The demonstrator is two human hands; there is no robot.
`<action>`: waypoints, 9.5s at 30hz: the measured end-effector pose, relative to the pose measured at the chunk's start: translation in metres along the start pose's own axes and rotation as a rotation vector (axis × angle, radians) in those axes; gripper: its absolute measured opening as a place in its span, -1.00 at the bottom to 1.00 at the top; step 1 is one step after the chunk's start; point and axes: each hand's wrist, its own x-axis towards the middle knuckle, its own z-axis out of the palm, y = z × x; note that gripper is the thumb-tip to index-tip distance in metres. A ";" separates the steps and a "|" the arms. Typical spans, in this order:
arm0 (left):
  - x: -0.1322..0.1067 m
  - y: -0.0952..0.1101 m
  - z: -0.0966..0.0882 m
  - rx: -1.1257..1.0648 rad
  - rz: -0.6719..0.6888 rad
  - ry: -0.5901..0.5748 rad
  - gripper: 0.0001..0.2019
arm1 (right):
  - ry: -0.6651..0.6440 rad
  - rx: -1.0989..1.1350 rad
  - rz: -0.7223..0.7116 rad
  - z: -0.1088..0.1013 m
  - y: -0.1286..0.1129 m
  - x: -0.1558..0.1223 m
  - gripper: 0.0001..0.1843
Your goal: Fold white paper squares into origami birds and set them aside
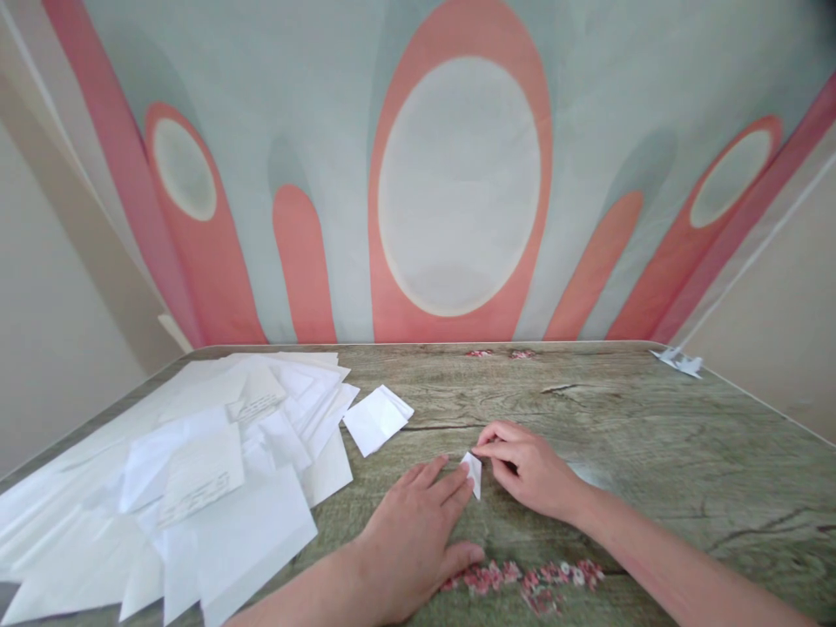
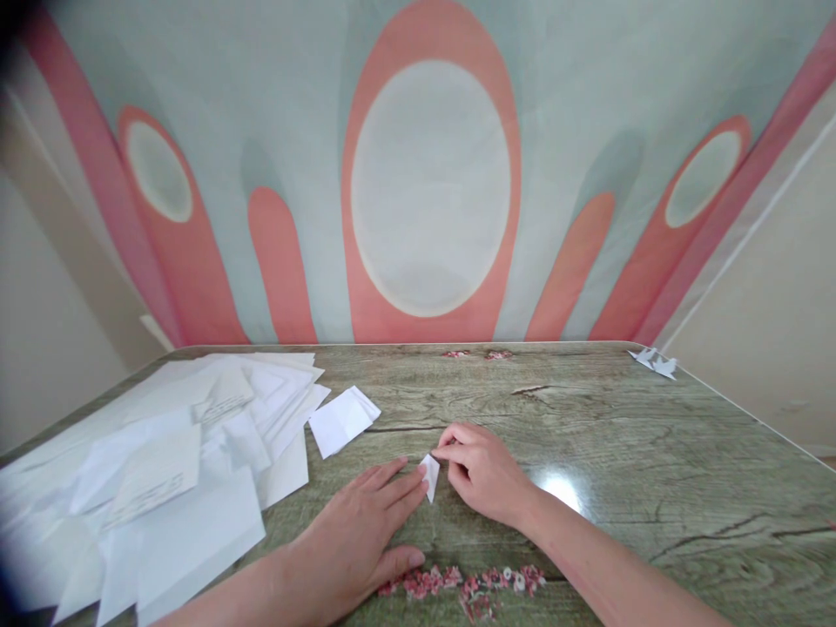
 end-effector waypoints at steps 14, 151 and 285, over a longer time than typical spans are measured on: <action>0.000 0.000 0.009 0.112 0.038 0.132 -0.39 | -0.004 0.187 0.257 0.012 0.002 0.005 -0.88; 0.077 -0.029 0.029 -1.278 -0.147 0.500 -0.72 | 0.215 0.710 0.423 0.011 -0.010 0.005 -0.64; 0.081 -0.030 0.032 -1.302 -0.176 0.511 -0.77 | 0.263 0.687 0.486 0.014 0.000 0.003 -0.65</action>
